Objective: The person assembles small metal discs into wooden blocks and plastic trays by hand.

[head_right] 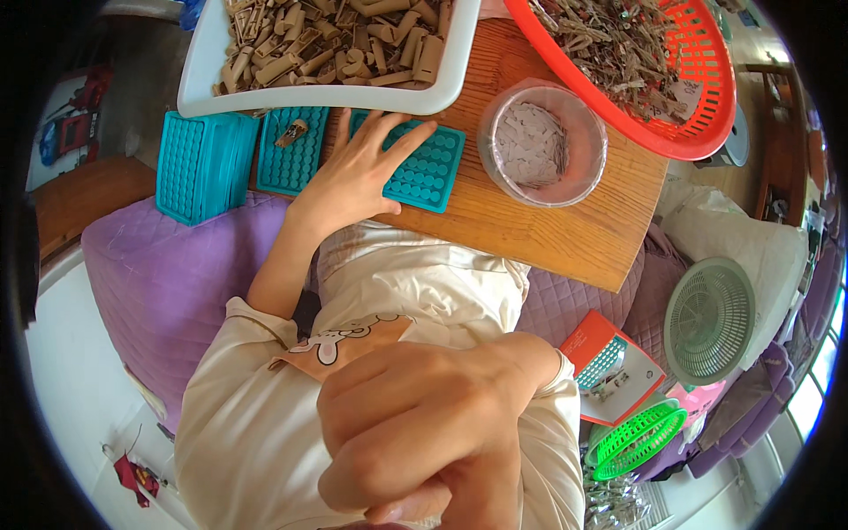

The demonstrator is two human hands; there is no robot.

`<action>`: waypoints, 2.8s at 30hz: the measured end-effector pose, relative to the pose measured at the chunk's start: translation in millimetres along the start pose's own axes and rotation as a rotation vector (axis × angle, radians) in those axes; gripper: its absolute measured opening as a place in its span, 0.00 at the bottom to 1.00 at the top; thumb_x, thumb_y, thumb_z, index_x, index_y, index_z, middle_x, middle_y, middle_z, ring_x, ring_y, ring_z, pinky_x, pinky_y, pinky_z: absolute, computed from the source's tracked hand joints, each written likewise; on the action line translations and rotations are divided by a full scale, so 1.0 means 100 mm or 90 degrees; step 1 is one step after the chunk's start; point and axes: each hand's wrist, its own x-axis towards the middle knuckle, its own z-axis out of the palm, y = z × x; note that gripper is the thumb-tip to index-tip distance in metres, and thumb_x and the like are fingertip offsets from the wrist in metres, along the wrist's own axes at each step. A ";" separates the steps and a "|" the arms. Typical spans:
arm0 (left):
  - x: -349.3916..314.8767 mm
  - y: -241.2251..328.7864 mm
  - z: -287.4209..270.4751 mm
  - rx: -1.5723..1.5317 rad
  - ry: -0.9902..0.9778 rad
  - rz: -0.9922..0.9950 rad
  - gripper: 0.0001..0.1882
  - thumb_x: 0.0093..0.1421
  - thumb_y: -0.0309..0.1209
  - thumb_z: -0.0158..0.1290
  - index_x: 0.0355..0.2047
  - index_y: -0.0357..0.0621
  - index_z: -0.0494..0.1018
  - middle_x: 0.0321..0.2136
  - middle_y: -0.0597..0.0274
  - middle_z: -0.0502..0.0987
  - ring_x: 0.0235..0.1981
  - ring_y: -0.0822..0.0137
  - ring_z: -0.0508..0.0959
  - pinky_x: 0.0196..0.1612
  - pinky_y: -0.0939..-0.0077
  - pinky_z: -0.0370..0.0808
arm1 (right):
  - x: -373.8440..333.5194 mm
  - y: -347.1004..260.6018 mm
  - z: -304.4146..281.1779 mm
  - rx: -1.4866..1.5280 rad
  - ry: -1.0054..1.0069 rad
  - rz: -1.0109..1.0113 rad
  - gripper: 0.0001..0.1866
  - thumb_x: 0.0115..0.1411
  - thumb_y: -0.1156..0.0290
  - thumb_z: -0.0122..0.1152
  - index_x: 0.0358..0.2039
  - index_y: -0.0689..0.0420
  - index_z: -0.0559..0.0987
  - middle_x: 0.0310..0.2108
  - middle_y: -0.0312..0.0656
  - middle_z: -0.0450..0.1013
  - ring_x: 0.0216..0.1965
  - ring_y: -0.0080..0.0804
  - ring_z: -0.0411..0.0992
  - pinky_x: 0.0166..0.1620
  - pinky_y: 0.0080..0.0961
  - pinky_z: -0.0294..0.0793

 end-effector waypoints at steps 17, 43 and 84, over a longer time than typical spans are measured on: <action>-1.12 0.00 -0.67 -0.078 -0.012 -0.320 0.46 0.29 0.35 0.63 0.51 0.50 0.54 0.44 0.50 0.58 0.45 0.51 0.62 0.50 0.56 0.57 | -0.17 0.58 -0.30 -0.529 0.078 0.445 0.09 0.47 0.82 0.48 0.32 0.65 0.69 0.20 0.49 0.69 0.21 0.38 0.69 0.25 0.30 0.68; -0.65 -0.47 0.02 0.062 0.329 -0.447 0.34 0.37 0.44 0.59 0.44 0.42 0.63 0.47 0.47 0.61 0.47 0.50 0.63 0.46 0.58 0.62 | -0.40 0.26 -0.47 -0.461 0.238 0.537 0.13 0.45 0.83 0.57 0.33 0.65 0.71 0.31 0.40 0.68 0.31 0.21 0.67 0.35 0.16 0.69; -0.07 0.66 0.05 -1.006 -0.175 -0.167 0.19 0.56 0.37 0.46 0.43 0.37 0.63 0.30 0.64 0.72 0.27 0.73 0.74 0.22 0.88 0.67 | -0.95 -0.15 -0.62 -0.543 0.394 0.482 0.13 0.46 0.71 0.62 0.27 0.61 0.67 0.18 0.33 0.64 0.21 0.15 0.62 0.24 0.15 0.63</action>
